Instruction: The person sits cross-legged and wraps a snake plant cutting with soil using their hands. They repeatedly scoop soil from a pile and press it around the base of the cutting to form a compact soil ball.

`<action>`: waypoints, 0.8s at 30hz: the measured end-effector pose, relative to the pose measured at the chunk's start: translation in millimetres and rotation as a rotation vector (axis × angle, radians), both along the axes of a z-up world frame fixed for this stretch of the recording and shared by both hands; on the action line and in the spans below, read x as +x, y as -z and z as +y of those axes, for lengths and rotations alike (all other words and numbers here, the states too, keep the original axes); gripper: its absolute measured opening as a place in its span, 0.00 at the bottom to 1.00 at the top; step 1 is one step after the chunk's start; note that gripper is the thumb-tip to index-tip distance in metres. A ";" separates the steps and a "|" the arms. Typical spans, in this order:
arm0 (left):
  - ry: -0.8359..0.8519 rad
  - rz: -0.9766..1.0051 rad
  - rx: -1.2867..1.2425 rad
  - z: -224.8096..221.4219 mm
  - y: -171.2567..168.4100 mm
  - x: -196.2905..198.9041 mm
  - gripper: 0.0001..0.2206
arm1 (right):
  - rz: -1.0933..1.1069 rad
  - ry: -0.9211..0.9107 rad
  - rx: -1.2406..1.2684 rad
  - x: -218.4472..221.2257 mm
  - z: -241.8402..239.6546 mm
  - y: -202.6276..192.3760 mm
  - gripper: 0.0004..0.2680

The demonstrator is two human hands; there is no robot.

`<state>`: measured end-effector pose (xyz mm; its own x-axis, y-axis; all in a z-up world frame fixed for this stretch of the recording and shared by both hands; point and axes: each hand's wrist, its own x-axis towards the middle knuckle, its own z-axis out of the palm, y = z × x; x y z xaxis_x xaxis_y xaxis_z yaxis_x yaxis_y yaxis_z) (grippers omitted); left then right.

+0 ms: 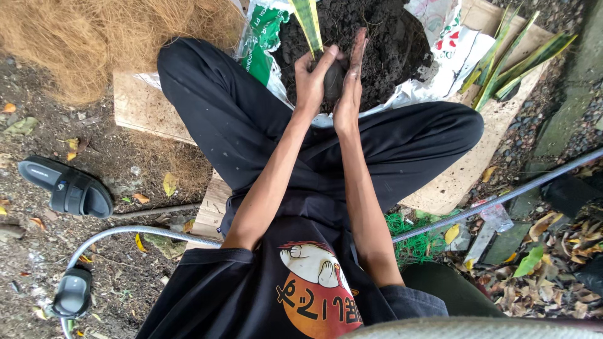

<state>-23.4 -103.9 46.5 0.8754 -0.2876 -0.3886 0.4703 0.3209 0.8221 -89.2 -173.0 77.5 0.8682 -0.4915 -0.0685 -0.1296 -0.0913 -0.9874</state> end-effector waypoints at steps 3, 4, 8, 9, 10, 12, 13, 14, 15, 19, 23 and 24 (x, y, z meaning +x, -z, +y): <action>0.023 -0.139 0.129 -0.9 0.0 3.2 0.12 | -0.079 -0.007 0.145 2.8 -1.6 -0.7 0.27; 0.029 -0.142 0.168 -0.8 -1.6 3.2 0.11 | -0.101 0.008 0.222 2.6 -1.1 0.1 0.27; 0.018 -0.231 0.361 -1.6 -15.8 0.5 0.11 | -0.162 0.124 0.587 3.4 -2.2 9.9 0.27; 0.005 -0.272 0.418 -2.0 -20.3 -0.9 0.10 | -0.169 0.165 0.694 2.7 -2.7 13.3 0.28; -0.017 -0.307 0.413 -2.7 -24.3 -1.3 0.10 | -0.178 0.172 0.772 2.2 -4.3 17.1 0.27; -0.058 -0.374 0.401 -4.2 -31.6 -3.4 0.11 | -0.195 0.185 0.927 -0.8 -8.3 23.8 0.25; -0.050 -0.363 0.410 -5.1 -34.6 -4.1 0.10 | -0.194 0.154 0.934 -2.8 -9.7 26.5 0.25; -0.042 -0.352 0.420 -6.2 -37.0 -5.0 0.10 | -0.193 0.123 0.940 -4.8 -10.9 28.9 0.25; -0.032 -0.341 0.430 -7.7 -39.1 -6.3 0.09 | -0.192 0.094 0.946 -6.5 -11.7 31.2 0.25; 0.031 -0.554 0.507 -16.3 -42.9 -15.4 0.10 | -0.119 0.182 1.023 -8.6 -10.4 40.6 0.24; 0.101 -0.924 0.802 -22.4 -43.0 -21.3 0.13 | -0.128 0.314 1.157 -17.7 -9.9 50.1 0.22; 0.105 -1.023 0.867 -23.4 -42.8 -22.6 0.13 | -0.192 0.306 1.155 -21.4 -9.3 53.6 0.21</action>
<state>-46.1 -127.3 89.3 0.8691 -0.3672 0.3314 -0.4819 -0.4776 0.7346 -110.5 -182.3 23.9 0.7707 -0.4127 -0.4855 0.1665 0.8658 -0.4718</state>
